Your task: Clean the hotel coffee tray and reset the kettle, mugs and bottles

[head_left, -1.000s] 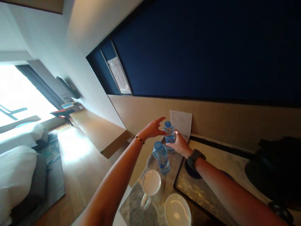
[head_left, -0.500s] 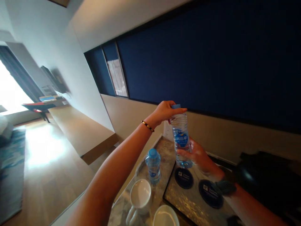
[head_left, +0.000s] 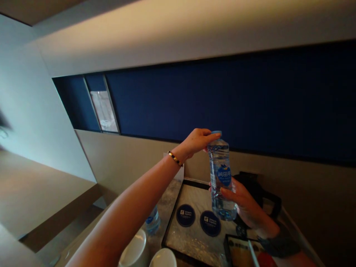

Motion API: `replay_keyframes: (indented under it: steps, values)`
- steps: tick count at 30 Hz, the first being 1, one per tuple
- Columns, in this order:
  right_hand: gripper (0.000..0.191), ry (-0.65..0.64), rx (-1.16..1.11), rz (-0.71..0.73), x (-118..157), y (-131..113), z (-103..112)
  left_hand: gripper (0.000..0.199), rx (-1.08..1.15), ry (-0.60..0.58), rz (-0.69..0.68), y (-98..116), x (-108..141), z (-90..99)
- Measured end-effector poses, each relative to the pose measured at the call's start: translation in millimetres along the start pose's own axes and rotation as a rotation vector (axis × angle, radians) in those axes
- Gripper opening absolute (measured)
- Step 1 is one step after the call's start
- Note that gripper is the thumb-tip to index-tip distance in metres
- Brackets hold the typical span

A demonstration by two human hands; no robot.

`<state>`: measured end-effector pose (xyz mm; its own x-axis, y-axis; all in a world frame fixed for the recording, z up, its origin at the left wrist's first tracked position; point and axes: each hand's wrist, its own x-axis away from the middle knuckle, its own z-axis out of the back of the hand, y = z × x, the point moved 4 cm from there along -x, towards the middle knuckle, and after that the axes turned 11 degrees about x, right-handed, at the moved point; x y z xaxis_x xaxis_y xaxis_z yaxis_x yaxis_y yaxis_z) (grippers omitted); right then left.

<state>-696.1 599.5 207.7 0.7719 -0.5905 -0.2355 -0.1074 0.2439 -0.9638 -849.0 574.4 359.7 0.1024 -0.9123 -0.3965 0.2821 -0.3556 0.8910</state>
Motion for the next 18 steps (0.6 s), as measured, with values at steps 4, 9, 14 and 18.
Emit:
replay_keyframes:
  steps: [4,9,14,18]
  values:
    - [0.057,-0.004,0.074,0.054,8.6,-3.9,2.4,0.029,-0.027,-0.033,0.036,10.9,1.3,-11.0]
    - [0.055,0.102,0.29,0.037,-16.0,36.6,2.9,0.032,-0.311,-0.022,-0.039,-10.2,5.7,-16.7]
    - [0.048,0.324,0.454,-0.07,-46.5,113.5,4.9,0.028,-0.57,-0.066,-0.016,-106.3,17.7,-40.0]
    - [0.044,0.462,0.573,-0.145,-56.6,155.0,1.2,0.038,-0.556,-0.163,0.124,-164.9,20.0,-47.2]
